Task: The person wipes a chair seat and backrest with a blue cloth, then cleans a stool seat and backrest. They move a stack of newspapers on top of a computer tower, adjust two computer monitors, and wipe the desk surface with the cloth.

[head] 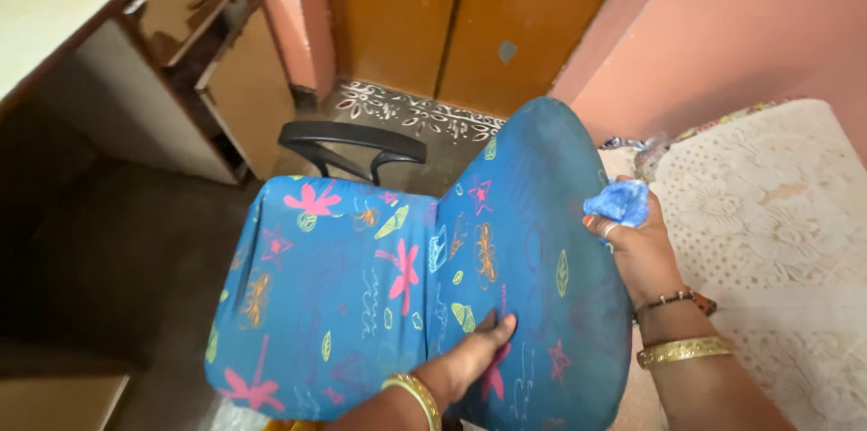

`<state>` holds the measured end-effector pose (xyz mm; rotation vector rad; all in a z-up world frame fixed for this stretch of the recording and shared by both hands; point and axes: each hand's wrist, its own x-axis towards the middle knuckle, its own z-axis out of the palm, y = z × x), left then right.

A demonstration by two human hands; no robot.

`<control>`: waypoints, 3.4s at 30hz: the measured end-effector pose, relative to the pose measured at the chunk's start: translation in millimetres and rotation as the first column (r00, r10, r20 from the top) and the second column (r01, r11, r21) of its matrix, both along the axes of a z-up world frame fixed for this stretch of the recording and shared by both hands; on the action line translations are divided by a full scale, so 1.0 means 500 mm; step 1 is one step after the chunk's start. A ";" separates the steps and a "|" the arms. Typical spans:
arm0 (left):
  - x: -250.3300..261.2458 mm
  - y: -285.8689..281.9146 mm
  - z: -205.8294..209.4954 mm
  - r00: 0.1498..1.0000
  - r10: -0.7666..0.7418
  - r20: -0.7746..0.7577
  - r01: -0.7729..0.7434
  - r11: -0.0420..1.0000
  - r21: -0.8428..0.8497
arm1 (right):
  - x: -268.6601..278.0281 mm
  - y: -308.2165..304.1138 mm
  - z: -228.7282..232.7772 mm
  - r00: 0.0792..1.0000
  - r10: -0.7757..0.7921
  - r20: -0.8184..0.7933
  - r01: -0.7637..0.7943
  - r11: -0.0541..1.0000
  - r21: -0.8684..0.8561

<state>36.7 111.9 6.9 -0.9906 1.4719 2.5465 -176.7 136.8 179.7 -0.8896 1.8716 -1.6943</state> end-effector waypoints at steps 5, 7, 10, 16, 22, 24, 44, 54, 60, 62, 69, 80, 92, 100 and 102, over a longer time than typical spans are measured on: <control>0.021 -0.071 0.174 0.993 -0.061 -0.100 0.066 0.996 0.052 | 0.023 -0.033 -0.003 0.990 -0.048 0.129 0.049 0.999 -0.007; 0.035 -0.091 0.221 0.987 -0.092 -0.129 0.085 0.995 -0.060 | 0.047 -0.036 0.000 0.996 -0.019 0.088 0.022 0.999 -0.033; 0.070 -0.107 0.276 0.982 -0.176 -0.071 0.166 0.978 -0.127 | 0.102 -0.027 -0.003 0.991 -0.108 0.078 0.110 0.993 -0.029; 0.133 -0.152 0.338 0.908 -0.416 0.059 0.410 0.849 -0.333 | 0.237 0.008 -0.004 0.924 -0.212 0.318 0.236 0.971 -0.039; 0.203 -0.206 0.350 0.856 -0.505 0.111 0.507 0.777 -0.373 | 0.357 -0.019 0.021 0.905 -0.172 0.388 0.231 0.966 -0.112; 0.230 -0.218 0.367 0.866 -0.486 0.113 0.489 0.783 -0.384 | 0.383 -0.040 0.036 0.910 -0.154 0.386 0.216 0.968 -0.124; 0.401 -0.267 0.493 0.994 -0.100 -0.037 0.035 0.632 -0.774 | 0.446 -0.322 0.077 0.967 0.064 -0.245 -0.134 0.949 -0.284; 0.393 -0.284 0.511 0.965 -0.258 0.042 0.176 0.523 -0.834 | 0.404 -0.366 0.114 1.000 -0.006 0.006 0.007 0.985 -0.170; 0.436 -0.301 0.518 0.987 -0.160 0.023 0.110 0.557 -0.823 | 0.431 -0.408 0.117 0.999 0.037 0.006 -0.034 0.970 -0.240; 0.444 -0.301 0.516 0.992 -0.127 -0.027 0.051 0.572 -0.818 | 0.434 -0.414 0.114 0.999 0.045 0.009 -0.042 0.968 -0.247; 0.449 -0.312 0.509 0.993 -0.112 -0.038 0.032 0.562 -0.827 | 0.432 -0.433 0.121 0.999 0.051 -0.006 -0.051 0.971 -0.232; 0.438 -0.288 0.523 0.998 0.053 -0.023 -0.050 0.614 -0.788 | 0.425 -0.429 0.133 0.997 0.050 -0.061 -0.058 0.989 -0.137; 0.448 -0.230 0.486 0.913 0.349 -0.214 -0.407 0.720 -0.562 | 0.435 -0.399 0.116 0.997 0.080 -0.018 -0.081 0.977 -0.195; 0.415 -0.197 0.435 0.861 0.339 -0.380 -0.509 0.593 -0.624 | 0.405 -0.366 0.097 0.996 0.090 0.024 -0.081 0.966 -0.247; 0.415 -0.207 0.438 0.869 0.313 -0.385 -0.495 0.579 -0.648 | 0.409 -0.377 0.101 0.992 0.115 0.050 -0.098 0.960 -0.264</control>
